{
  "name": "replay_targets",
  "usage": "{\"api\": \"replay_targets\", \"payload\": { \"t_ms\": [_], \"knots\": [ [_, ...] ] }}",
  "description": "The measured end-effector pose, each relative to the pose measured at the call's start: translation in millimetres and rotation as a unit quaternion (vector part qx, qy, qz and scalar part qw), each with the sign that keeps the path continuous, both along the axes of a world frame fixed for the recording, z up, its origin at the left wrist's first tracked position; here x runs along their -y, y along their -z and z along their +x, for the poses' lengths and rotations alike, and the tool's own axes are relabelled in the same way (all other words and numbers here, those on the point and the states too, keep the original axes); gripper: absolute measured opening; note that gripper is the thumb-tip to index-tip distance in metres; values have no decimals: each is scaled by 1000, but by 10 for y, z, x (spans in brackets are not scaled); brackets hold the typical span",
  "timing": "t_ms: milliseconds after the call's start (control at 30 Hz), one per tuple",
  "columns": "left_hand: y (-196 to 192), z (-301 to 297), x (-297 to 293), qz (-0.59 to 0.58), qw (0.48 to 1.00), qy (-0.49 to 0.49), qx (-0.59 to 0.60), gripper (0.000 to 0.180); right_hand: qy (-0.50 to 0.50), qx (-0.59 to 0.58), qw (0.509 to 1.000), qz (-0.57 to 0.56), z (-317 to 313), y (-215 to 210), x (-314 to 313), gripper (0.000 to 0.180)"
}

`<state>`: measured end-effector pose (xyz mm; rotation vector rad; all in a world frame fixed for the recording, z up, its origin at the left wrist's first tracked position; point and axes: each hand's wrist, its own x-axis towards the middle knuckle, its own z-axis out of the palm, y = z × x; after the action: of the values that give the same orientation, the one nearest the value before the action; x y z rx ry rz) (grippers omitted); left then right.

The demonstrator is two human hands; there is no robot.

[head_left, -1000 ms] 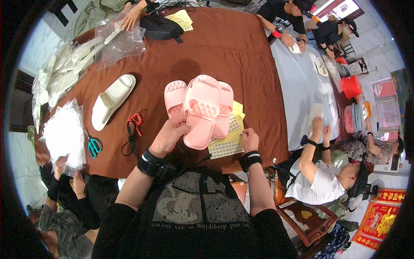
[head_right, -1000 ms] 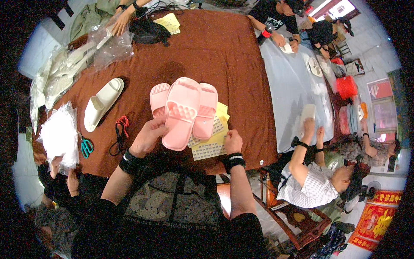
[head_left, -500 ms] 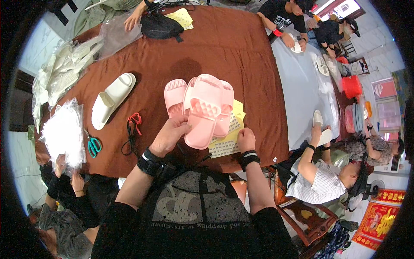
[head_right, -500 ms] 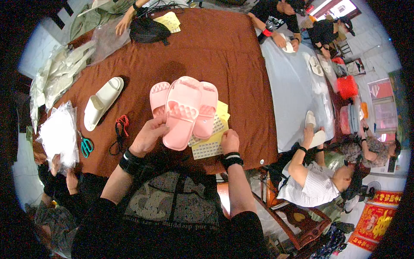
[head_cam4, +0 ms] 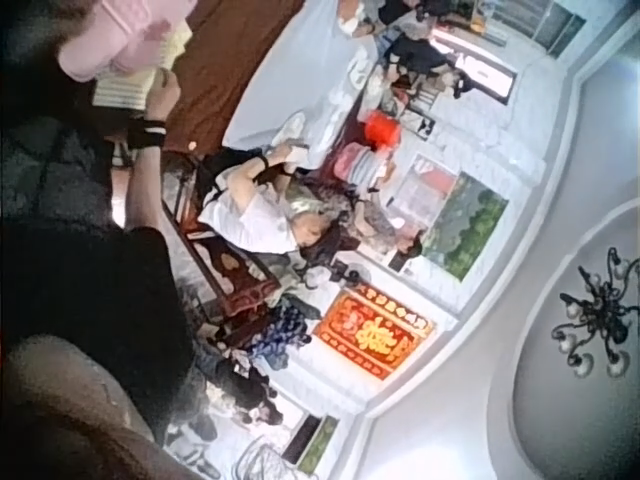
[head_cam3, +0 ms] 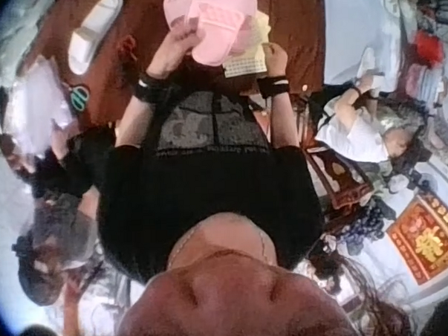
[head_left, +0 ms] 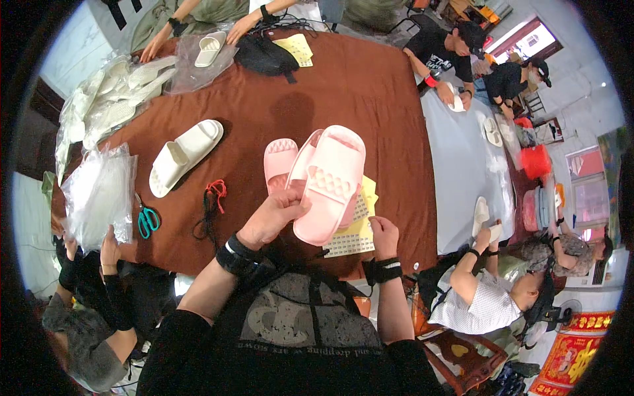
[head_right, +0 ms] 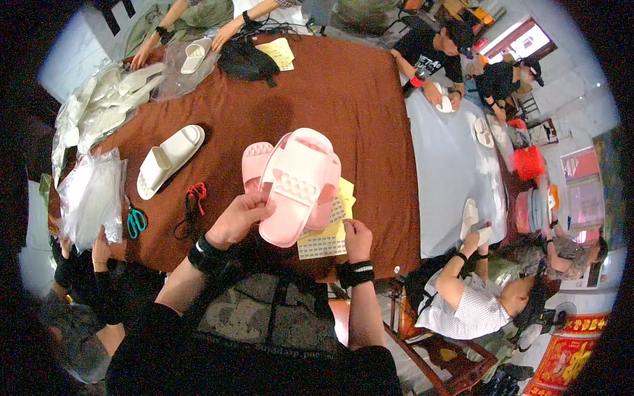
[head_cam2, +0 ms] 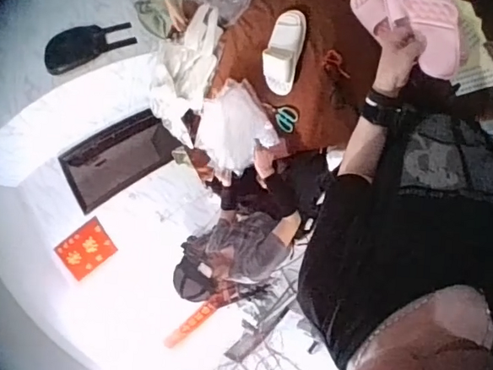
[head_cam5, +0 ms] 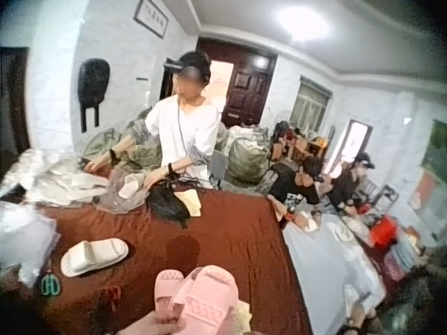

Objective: Inspecting and sorting various colors and sizes of sandals on a manufacturing table.

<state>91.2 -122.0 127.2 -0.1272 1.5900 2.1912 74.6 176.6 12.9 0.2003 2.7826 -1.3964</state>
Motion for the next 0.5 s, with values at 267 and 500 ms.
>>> {"api": "replay_targets", "payload": {
  "t_ms": [267,500],
  "knots": [
    [36,-11,-186,-3,995,-12,-100,22,-173,153,898,-375,216,-981,776,31],
    [267,-72,11,-81,991,-15,-109,26,-149,180,885,-403,59,-1149,773,30]
  ]
}}
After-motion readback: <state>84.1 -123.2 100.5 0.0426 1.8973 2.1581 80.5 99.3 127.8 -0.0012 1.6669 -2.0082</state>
